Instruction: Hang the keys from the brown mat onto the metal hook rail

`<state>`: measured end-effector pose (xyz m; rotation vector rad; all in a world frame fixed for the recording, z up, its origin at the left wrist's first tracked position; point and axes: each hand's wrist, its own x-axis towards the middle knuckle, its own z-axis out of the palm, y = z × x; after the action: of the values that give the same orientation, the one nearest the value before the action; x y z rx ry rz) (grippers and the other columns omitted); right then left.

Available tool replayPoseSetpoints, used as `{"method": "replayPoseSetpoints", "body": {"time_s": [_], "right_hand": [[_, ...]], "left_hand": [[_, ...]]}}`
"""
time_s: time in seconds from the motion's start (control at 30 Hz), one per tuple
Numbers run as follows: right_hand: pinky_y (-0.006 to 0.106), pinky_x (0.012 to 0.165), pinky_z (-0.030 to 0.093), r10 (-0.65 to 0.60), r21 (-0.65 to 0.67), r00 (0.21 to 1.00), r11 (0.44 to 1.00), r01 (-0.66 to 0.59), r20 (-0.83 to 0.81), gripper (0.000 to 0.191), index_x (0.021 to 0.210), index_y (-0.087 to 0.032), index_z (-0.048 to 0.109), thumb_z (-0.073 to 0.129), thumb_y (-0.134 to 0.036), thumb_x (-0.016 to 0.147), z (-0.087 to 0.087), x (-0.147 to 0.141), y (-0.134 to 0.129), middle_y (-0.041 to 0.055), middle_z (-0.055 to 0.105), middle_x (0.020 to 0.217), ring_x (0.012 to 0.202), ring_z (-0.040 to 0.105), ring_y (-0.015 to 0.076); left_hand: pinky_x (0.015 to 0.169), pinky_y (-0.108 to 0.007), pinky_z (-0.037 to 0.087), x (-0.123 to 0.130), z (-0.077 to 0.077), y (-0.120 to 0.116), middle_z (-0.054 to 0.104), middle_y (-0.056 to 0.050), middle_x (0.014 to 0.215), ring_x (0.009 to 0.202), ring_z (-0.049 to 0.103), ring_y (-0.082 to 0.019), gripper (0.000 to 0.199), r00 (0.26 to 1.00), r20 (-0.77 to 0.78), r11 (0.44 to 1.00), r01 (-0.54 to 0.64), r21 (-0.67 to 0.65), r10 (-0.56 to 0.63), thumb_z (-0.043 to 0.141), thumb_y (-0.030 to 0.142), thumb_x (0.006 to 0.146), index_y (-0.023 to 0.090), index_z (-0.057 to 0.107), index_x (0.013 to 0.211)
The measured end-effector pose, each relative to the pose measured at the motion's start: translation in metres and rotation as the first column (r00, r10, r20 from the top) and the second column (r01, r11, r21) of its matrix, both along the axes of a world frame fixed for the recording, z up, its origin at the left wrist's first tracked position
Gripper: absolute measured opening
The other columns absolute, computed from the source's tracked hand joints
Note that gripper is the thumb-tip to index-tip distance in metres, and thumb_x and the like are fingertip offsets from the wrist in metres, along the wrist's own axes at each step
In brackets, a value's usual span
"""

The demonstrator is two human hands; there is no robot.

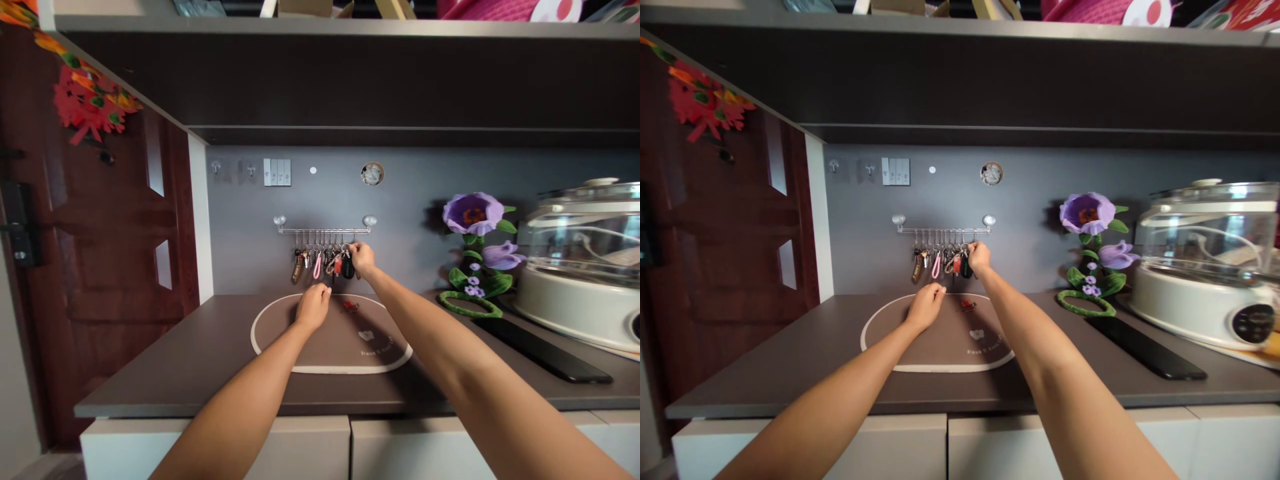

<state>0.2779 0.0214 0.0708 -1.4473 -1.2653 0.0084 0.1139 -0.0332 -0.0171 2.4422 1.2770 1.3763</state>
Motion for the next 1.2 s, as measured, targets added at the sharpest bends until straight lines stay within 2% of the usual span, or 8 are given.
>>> {"method": "replayPoseSetpoints", "body": {"time_s": [0.3, 0.5, 0.67, 0.87, 1.0, 1.2], "right_hand": [[0.025, 0.068, 0.042, 0.118, 0.041, 0.99, 0.993, -0.115, -0.08, 0.014, 0.081, -0.015, 0.058, 0.047, -0.02, 0.073, -0.012, 0.007, 0.001, 0.0029, 0.061, 0.075, 0.065, 0.053, 0.0118], [0.028, 0.069, 0.044, 0.143, 0.018, 0.979, 0.99, -0.142, -0.144, 0.017, 0.086, -0.015, 0.057, 0.049, -0.013, 0.071, -0.025, 0.012, -0.016, 0.0053, 0.062, 0.079, 0.069, 0.057, 0.0132], [0.029, 0.072, 0.044, 0.162, -0.011, 0.979, 0.986, -0.164, -0.123, 0.015, 0.083, -0.015, 0.058, 0.052, -0.013, 0.07, -0.046, 0.018, -0.036, 0.0043, 0.062, 0.079, 0.07, 0.056, 0.0125], [0.024, 0.062, 0.044, 0.314, -0.146, 0.935, 0.93, -0.338, -0.164, 0.013, 0.081, -0.014, 0.06, 0.053, -0.014, 0.069, -0.083, 0.029, -0.059, 0.001, 0.061, 0.068, 0.056, 0.052, 0.0088], [0.024, 0.064, 0.043, 0.361, -0.25, 0.927, 0.892, -0.376, -0.106, 0.011, 0.078, -0.015, 0.061, 0.056, -0.015, 0.068, -0.096, 0.035, -0.069, 0.0002, 0.061, 0.066, 0.059, 0.053, 0.0097], [0.023, 0.066, 0.042, 0.426, -0.329, 0.902, 0.863, -0.382, 0.07, 0.013, 0.081, -0.015, 0.062, 0.055, -0.016, 0.07, -0.098, 0.038, -0.069, 0.0008, 0.063, 0.072, 0.066, 0.054, 0.011]], "left_hand": [[0.07, -0.027, 0.036, 0.001, -0.003, 0.001, 0.059, -0.006, 0.076, 0.075, 0.052, -0.016, 0.025, 0.998, -0.028, 0.998, 0.059, -0.034, -0.06, 0.036, 0.027, 0.084, 0.016, 0.056, 0.075], [0.071, -0.027, 0.037, 0.002, -0.007, 0.005, 0.059, -0.005, 0.078, 0.075, 0.052, -0.015, 0.022, 0.991, -0.04, 0.991, 0.128, -0.049, -0.13, 0.038, 0.026, 0.082, 0.016, 0.057, 0.078], [0.07, -0.025, 0.038, 0.001, -0.009, 0.005, 0.06, -0.005, 0.08, 0.076, 0.053, -0.015, 0.02, 0.988, -0.065, 0.987, 0.136, -0.091, -0.142, 0.04, 0.026, 0.081, 0.016, 0.058, 0.08], [0.068, -0.024, 0.039, 0.0, -0.009, 0.004, 0.061, -0.004, 0.079, 0.072, 0.053, -0.014, 0.018, 0.983, -0.082, 0.981, 0.156, -0.119, -0.166, 0.042, 0.025, 0.081, 0.016, 0.058, 0.081], [0.067, -0.024, 0.038, -0.001, -0.009, 0.003, 0.061, -0.004, 0.076, 0.071, 0.052, -0.013, 0.019, 0.983, -0.082, 0.98, 0.154, -0.126, -0.165, 0.042, 0.025, 0.081, 0.016, 0.058, 0.079], [0.066, -0.024, 0.039, -0.001, -0.013, 0.006, 0.061, -0.004, 0.075, 0.069, 0.052, -0.013, 0.017, 0.977, -0.098, 0.975, 0.172, -0.142, -0.187, 0.044, 0.025, 0.08, 0.016, 0.058, 0.078]]}}
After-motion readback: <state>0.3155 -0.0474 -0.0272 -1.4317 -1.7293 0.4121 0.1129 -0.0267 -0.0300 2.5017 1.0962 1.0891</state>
